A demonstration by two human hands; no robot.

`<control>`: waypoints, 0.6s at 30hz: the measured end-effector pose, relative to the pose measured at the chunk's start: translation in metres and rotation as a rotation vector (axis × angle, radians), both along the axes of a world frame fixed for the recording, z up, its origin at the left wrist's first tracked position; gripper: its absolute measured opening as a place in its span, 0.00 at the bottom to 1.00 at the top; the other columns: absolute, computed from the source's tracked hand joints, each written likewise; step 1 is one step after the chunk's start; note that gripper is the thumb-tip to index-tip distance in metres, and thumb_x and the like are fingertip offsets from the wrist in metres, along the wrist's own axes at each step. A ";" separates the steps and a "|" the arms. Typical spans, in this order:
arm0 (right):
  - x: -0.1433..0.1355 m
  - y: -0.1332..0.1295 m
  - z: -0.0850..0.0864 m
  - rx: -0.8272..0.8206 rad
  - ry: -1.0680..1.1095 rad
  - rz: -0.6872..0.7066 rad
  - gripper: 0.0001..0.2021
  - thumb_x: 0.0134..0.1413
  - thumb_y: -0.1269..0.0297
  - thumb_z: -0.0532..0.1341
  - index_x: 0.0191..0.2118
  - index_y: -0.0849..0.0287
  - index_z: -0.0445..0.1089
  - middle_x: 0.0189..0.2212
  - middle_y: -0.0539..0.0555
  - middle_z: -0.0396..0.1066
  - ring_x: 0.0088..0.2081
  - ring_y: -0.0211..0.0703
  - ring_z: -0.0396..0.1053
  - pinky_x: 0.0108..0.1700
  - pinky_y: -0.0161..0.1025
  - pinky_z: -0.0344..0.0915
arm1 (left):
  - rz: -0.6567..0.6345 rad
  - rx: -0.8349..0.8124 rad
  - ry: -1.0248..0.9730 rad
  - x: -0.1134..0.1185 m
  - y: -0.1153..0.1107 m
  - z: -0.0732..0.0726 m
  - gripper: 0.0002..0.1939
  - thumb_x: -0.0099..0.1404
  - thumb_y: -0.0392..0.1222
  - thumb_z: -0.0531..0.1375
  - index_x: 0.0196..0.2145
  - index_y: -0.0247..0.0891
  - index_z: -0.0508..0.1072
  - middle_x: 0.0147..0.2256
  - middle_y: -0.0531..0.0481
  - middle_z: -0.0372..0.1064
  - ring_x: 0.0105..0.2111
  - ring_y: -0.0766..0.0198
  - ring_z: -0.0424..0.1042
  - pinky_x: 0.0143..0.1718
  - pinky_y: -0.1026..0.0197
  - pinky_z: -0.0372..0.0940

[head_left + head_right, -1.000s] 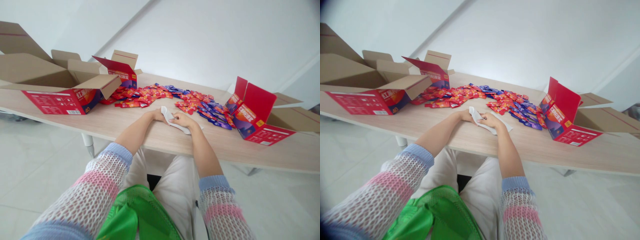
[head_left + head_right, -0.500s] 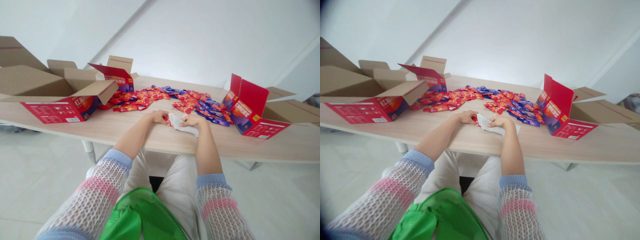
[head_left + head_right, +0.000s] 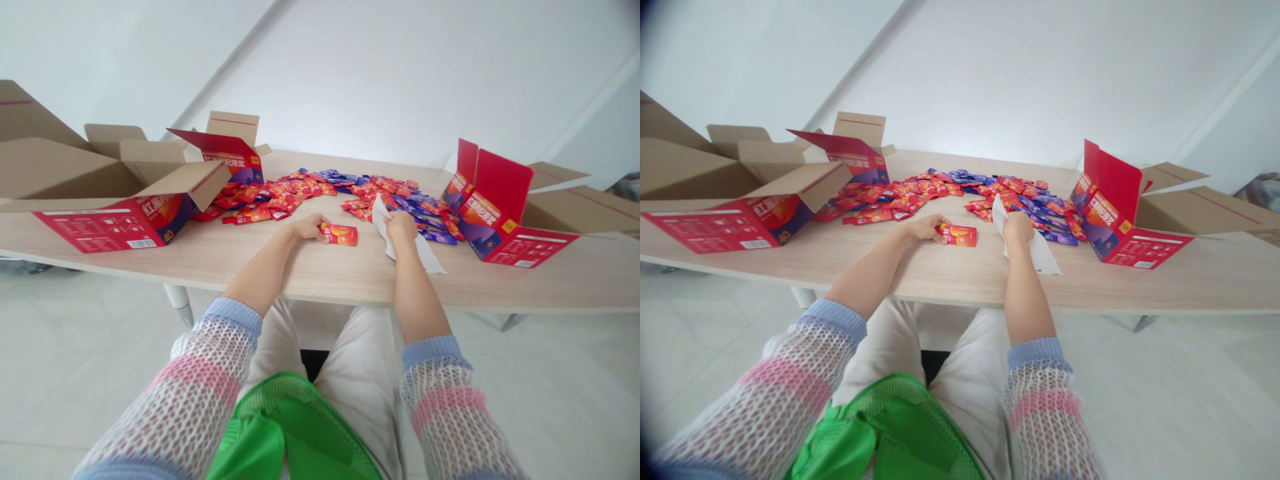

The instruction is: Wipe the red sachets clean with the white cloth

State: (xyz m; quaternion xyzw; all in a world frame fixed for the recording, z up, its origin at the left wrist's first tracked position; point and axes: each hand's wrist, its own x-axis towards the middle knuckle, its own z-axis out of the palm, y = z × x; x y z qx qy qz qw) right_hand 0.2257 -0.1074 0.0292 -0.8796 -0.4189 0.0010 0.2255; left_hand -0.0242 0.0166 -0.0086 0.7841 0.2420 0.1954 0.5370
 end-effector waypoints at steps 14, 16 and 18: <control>-0.081 0.034 -0.049 0.099 -0.159 1.052 0.28 0.65 0.54 0.44 0.68 0.54 0.45 0.66 0.60 0.43 0.67 0.49 0.40 0.64 0.48 0.44 | -0.003 0.103 0.003 0.000 -0.002 0.003 0.11 0.50 0.35 0.64 0.34 0.32 0.78 0.27 0.50 0.73 0.27 0.66 0.69 0.32 0.64 0.62; -0.079 0.038 -0.054 0.048 -0.143 1.059 0.30 0.65 0.55 0.44 0.69 0.54 0.38 0.68 0.58 0.35 0.68 0.47 0.33 0.64 0.49 0.43 | -0.035 0.114 0.033 -0.004 0.002 0.003 0.08 0.49 0.34 0.63 0.30 0.32 0.78 0.27 0.49 0.74 0.28 0.65 0.68 0.34 0.64 0.62; -0.070 0.042 -0.054 -0.016 -0.122 1.007 0.29 0.66 0.56 0.43 0.69 0.54 0.35 0.69 0.57 0.33 0.68 0.47 0.35 0.64 0.51 0.44 | -0.090 0.100 0.075 -0.009 0.005 0.004 0.07 0.50 0.36 0.63 0.28 0.32 0.79 0.27 0.48 0.75 0.26 0.66 0.67 0.33 0.64 0.61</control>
